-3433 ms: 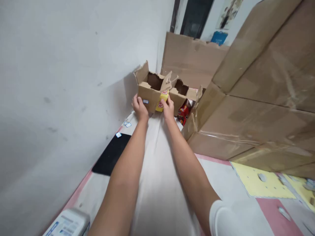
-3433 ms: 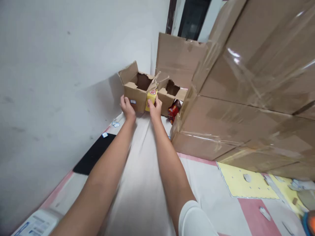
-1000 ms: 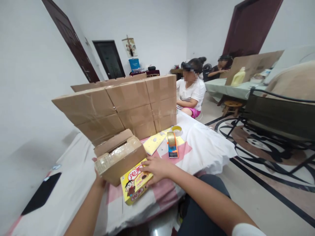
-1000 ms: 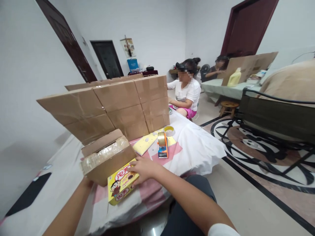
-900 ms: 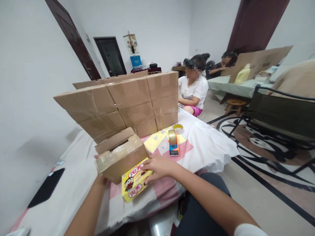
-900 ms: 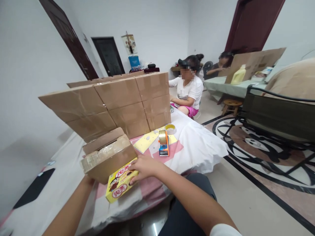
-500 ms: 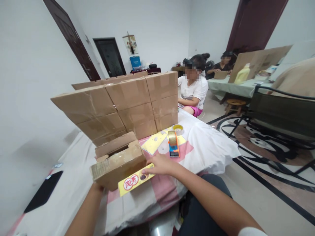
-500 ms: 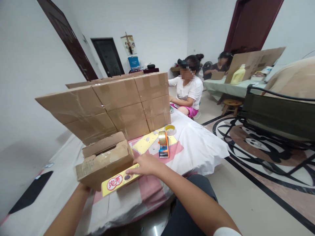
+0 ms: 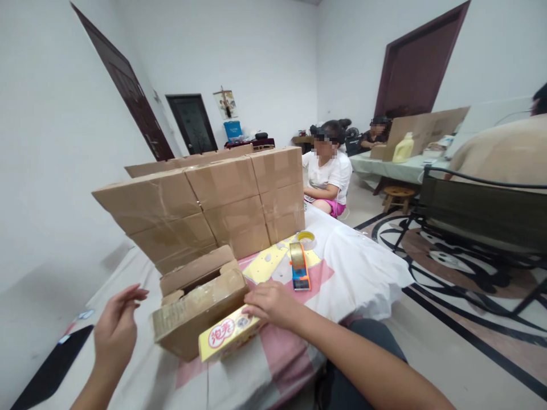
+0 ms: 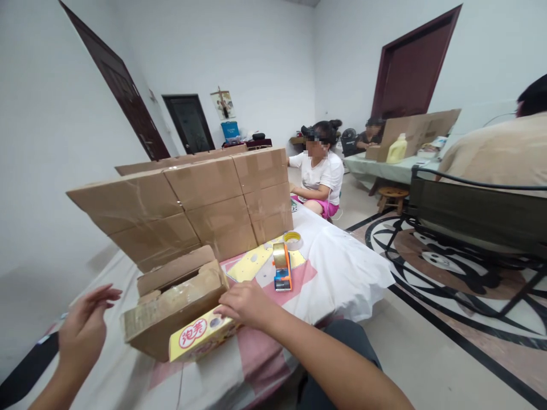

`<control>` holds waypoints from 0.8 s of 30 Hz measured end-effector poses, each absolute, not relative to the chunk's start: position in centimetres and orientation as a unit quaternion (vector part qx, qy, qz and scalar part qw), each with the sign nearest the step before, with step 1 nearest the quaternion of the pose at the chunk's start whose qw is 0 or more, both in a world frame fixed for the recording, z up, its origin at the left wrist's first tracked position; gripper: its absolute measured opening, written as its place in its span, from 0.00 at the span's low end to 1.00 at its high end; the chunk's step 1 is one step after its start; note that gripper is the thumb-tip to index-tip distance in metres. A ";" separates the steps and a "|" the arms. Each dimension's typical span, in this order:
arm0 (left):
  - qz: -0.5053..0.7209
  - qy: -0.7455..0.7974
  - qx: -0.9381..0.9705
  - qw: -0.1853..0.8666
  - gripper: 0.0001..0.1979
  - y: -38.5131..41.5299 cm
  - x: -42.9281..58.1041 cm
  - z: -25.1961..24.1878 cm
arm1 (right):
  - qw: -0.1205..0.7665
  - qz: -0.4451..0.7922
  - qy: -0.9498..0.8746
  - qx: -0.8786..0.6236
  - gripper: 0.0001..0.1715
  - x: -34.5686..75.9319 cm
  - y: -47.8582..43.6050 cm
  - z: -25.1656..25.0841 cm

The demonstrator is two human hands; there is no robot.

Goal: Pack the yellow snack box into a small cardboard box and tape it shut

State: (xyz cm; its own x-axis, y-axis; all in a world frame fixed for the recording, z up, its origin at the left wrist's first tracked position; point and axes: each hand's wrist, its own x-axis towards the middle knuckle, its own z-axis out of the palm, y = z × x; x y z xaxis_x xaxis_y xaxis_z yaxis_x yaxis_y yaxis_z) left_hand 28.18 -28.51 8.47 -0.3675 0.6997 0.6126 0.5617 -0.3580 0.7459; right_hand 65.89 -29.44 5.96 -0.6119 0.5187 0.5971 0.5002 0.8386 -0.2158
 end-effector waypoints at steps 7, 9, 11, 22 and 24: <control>0.378 0.542 0.750 -0.022 0.33 -31.7 32.1 8.2 | 0.276 -0.023 -0.927 -0.255 0.24 66.4 -28.6 5.7; 0.402 0.519 0.747 -0.102 0.32 -31.9 33.1 8.0 | 0.268 -0.018 -0.929 -0.253 0.30 66.8 -28.7 5.7; 0.409 0.488 0.752 -0.168 0.24 -32.2 33.7 8.1 | 0.258 -0.006 -0.931 -0.259 0.36 67.0 -29.1 5.8; 0.326 0.292 0.874 -0.210 0.13 -35.4 34.8 10.1 | 0.260 0.327 -0.888 -0.193 0.34 68.9 -31.0 9.8; 0.320 0.278 0.886 -0.188 0.14 -36.4 35.5 10.5 | 0.313 0.406 -0.834 -0.205 0.37 69.8 -31.4 11.4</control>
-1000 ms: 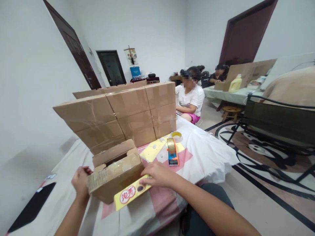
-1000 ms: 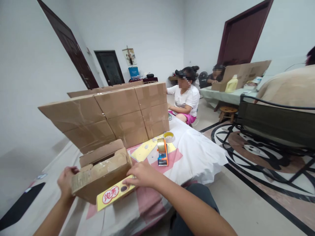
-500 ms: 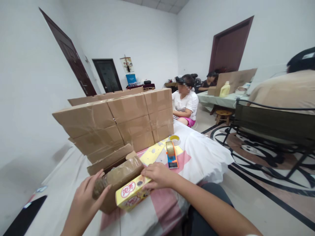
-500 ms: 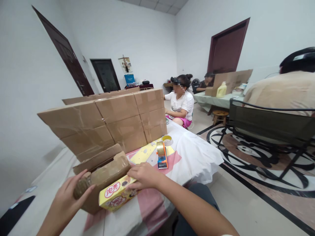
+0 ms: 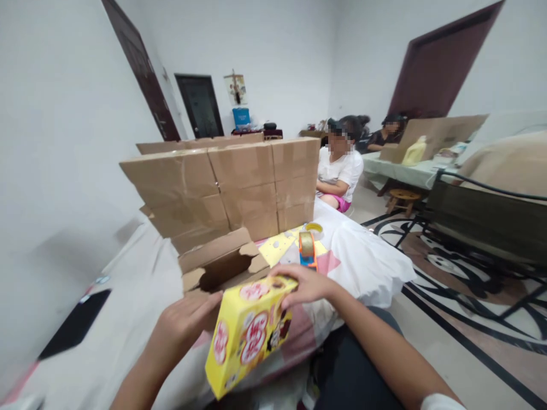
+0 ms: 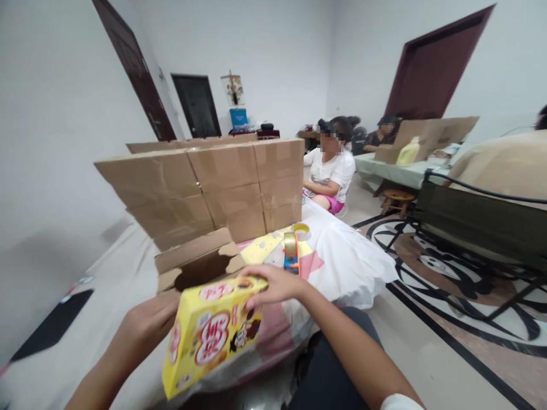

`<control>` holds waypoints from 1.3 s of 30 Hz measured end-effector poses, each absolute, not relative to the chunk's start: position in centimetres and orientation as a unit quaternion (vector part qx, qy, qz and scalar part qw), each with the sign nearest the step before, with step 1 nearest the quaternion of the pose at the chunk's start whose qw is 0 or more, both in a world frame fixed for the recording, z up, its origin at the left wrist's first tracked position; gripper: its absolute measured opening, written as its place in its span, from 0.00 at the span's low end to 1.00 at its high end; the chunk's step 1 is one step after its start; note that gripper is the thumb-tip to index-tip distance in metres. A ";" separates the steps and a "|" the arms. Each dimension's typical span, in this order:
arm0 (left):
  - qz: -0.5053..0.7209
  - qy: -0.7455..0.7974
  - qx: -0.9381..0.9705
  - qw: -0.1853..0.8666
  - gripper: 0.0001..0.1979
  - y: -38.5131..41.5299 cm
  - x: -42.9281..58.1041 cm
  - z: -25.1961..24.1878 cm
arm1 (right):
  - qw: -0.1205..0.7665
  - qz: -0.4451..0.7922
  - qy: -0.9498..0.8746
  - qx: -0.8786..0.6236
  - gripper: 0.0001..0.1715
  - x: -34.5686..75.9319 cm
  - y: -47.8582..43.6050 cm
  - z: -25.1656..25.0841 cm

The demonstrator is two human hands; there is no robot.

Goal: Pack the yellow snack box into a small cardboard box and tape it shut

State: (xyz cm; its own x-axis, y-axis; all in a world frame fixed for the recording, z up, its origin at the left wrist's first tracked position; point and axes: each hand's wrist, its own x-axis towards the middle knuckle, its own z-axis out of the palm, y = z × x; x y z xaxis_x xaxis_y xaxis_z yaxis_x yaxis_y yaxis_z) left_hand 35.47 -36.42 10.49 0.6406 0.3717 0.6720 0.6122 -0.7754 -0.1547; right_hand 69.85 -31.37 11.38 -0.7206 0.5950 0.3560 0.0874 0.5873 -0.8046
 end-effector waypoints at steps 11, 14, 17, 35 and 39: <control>-0.222 -0.362 -0.902 -0.079 0.38 -39.1 34.7 13.5 | 0.488 0.436 -0.718 -0.238 0.31 65.5 -31.5 19.4; -0.157 -0.400 -0.898 -0.097 0.41 -38.4 34.3 12.7 | 0.455 0.454 -0.728 -0.240 0.28 62.7 -31.2 18.7; -0.163 -0.389 -0.901 -0.099 0.44 -38.0 34.3 11.6 | 0.408 0.431 -0.764 -0.253 0.27 61.6 -30.8 17.8; -0.281 -0.376 -0.880 -0.074 0.38 -38.1 33.9 10.7 | 0.287 0.277 -0.859 -0.322 0.23 66.6 -29.5 18.9; -0.324 -0.387 -0.863 -0.026 0.26 -38.3 32.9 11.5 | 0.305 0.184 -0.856 -0.376 0.20 68.4 -29.9 19.8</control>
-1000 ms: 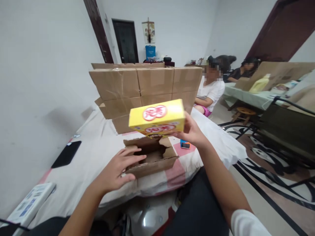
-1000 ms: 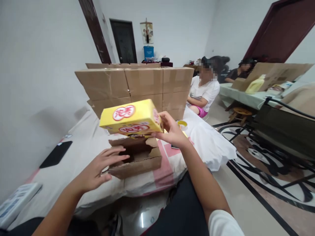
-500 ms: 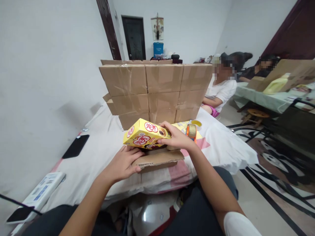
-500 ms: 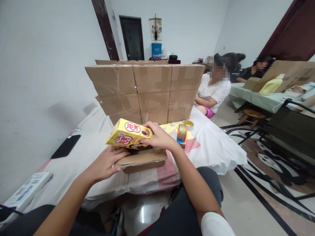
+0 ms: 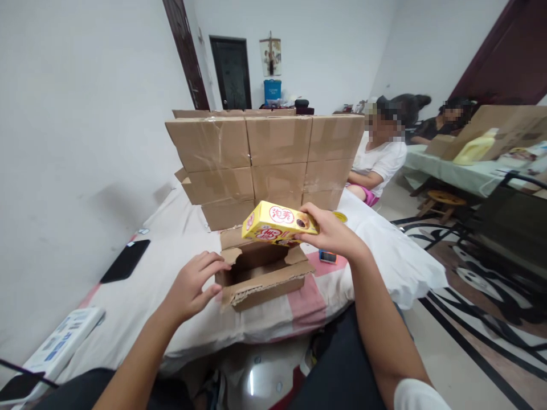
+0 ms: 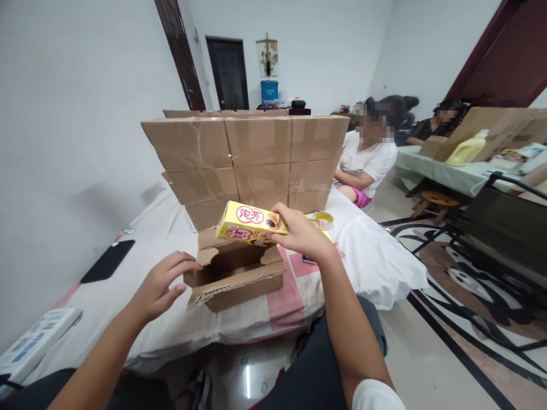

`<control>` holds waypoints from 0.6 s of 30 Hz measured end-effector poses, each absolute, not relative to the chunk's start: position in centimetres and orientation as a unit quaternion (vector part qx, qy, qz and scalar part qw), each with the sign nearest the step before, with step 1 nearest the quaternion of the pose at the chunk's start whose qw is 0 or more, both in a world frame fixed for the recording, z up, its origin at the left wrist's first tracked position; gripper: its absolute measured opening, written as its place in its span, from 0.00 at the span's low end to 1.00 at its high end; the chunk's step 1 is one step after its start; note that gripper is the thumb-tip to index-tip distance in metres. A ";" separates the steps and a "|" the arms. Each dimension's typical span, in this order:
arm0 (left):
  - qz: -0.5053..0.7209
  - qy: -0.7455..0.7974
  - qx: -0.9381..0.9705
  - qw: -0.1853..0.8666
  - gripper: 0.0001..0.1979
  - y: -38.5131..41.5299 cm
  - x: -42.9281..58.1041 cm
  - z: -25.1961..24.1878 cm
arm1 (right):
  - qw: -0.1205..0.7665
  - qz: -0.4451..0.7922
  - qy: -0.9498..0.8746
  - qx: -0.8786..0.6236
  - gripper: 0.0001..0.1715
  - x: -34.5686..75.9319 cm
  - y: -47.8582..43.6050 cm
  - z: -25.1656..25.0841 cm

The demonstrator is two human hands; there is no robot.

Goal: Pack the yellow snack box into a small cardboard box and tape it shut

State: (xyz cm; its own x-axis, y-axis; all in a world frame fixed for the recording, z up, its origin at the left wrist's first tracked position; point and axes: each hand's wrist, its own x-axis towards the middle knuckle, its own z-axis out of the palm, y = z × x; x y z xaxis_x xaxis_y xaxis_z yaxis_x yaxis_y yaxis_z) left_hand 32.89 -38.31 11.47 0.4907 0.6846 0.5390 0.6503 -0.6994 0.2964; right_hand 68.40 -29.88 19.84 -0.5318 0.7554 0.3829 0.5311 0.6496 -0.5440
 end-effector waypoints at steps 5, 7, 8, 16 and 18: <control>0.272 0.424 0.864 -0.017 0.10 -38.3 32.1 12.0 | 0.359 0.168 -0.827 -0.399 0.20 68.8 -30.4 20.0; 0.259 0.430 0.864 -0.045 0.10 -38.3 32.0 11.9 | 0.386 0.184 -0.821 -0.379 0.22 68.1 -30.8 19.9; 0.252 0.433 0.863 -0.065 0.10 -38.4 32.1 11.9 | 0.394 0.198 -0.820 -0.365 0.22 67.6 -30.9 19.8; 0.138 0.399 0.895 -0.145 0.11 -38.8 33.2 11.8 | 0.367 0.295 -0.821 -0.323 0.24 62.9 -30.9 17.4; 0.147 0.395 0.888 -0.183 0.13 -38.7 33.1 11.4 | 0.361 0.297 -0.820 -0.331 0.24 62.3 -30.8 16.7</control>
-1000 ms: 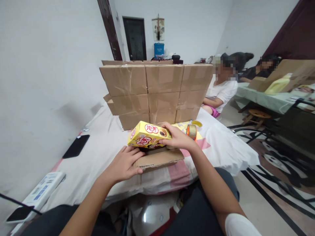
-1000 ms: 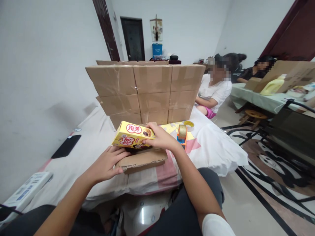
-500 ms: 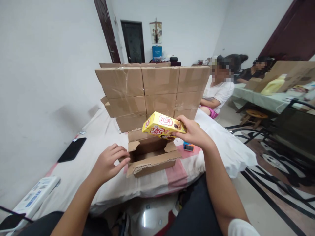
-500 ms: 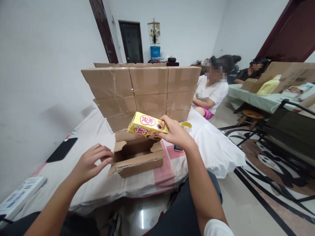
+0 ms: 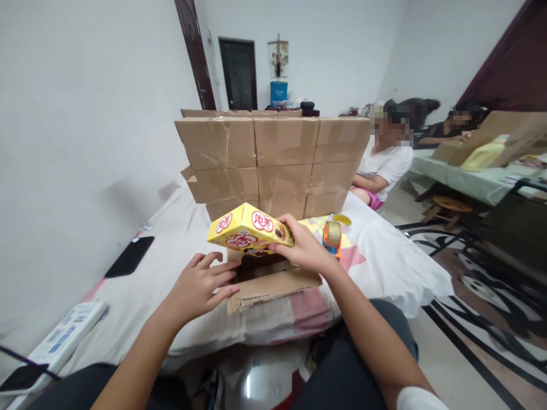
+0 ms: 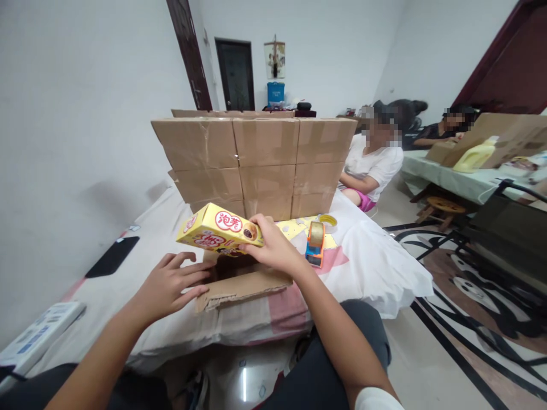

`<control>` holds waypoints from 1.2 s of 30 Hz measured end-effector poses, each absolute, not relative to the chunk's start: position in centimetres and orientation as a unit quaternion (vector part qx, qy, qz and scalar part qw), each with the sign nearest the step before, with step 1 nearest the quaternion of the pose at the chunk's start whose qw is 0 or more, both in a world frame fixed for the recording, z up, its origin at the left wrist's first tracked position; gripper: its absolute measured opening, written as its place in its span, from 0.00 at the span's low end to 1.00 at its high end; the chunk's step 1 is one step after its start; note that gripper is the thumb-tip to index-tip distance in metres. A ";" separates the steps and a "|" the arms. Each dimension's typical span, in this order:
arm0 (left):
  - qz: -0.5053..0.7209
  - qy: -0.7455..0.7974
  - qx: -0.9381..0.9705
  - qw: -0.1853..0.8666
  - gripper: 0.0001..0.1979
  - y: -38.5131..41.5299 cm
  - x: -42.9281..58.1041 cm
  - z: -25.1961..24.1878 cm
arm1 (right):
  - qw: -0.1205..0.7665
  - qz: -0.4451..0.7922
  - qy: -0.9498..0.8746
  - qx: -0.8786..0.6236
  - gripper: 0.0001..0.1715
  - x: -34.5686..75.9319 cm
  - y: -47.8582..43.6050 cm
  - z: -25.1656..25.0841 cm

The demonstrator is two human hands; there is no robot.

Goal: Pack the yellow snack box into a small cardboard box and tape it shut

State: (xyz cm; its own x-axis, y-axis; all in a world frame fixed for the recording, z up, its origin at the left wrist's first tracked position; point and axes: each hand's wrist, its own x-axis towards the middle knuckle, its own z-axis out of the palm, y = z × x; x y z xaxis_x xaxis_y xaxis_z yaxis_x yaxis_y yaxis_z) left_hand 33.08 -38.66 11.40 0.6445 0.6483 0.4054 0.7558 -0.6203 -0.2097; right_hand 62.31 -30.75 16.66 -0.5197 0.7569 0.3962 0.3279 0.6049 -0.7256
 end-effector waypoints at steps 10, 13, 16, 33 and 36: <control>-0.221 -0.442 -0.819 0.292 0.17 -37.5 31.5 9.3 | 0.275 0.175 -0.872 -0.365 0.21 63.6 -30.4 16.2; -0.233 -0.441 -0.819 0.285 0.17 -37.3 31.5 9.1 | 0.220 0.076 -0.905 -0.357 0.14 64.1 -30.3 16.3; -0.244 -0.441 -0.820 0.272 0.18 -37.0 31.4 8.8 | 0.183 0.014 -0.910 -0.371 0.12 63.9 -30.1 16.0; -0.299 -0.428 -0.831 0.190 0.22 -36.5 31.4 7.9 | 0.085 0.017 -0.923 -0.375 0.12 61.0 -29.5 14.2; -0.296 -0.423 -0.840 0.168 0.25 -36.6 31.7 8.0 | 0.079 0.009 -0.925 -0.372 0.14 60.7 -29.1 13.9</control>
